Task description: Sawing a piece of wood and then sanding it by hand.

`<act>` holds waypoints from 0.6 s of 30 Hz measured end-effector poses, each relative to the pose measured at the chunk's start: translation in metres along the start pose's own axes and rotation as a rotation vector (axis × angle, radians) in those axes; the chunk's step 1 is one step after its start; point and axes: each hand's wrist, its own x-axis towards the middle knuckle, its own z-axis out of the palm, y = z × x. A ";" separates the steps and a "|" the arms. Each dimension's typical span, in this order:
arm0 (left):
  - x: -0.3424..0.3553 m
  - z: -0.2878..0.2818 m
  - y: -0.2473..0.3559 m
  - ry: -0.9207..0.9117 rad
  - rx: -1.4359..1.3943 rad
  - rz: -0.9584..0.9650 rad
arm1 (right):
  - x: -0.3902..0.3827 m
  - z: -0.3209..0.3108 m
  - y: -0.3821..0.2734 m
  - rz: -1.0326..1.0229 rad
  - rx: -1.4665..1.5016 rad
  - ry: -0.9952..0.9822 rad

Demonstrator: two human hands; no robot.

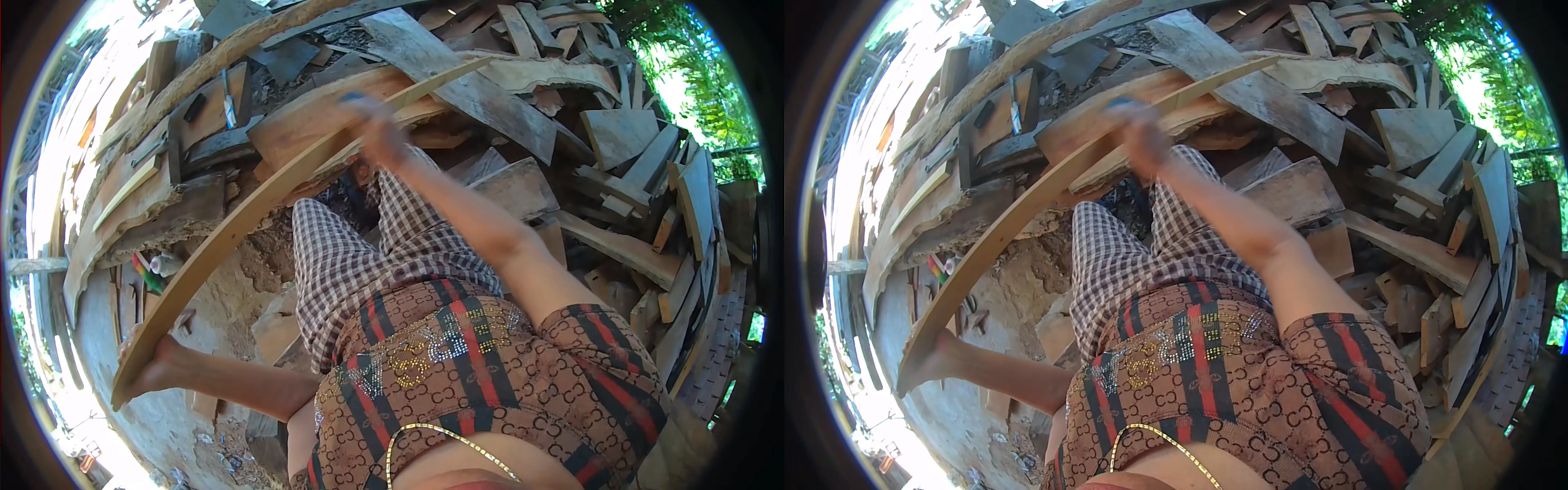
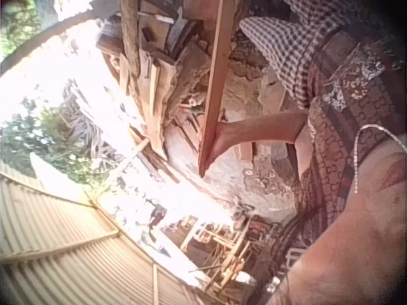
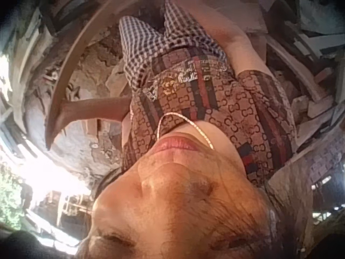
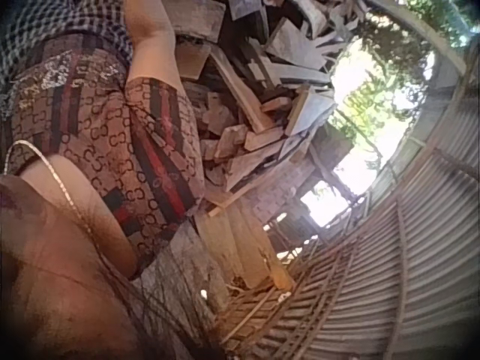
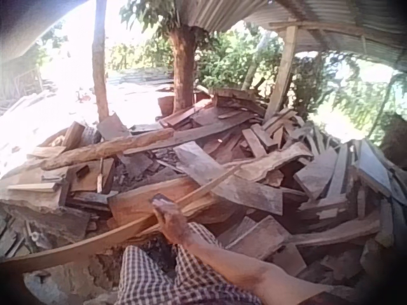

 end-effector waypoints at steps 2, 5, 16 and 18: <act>-0.001 0.002 0.008 0.087 0.114 0.060 | 0.009 0.020 -0.126 -0.262 0.248 0.006; -0.003 0.008 0.005 0.140 0.018 0.047 | 0.011 0.012 -0.140 -0.362 0.396 -0.055; 0.004 -0.007 0.006 0.155 0.215 0.134 | 0.001 0.012 -0.140 -0.244 0.318 0.036; 0.003 -0.011 0.009 0.138 0.137 0.086 | 0.003 0.006 -0.127 -0.248 0.315 -0.001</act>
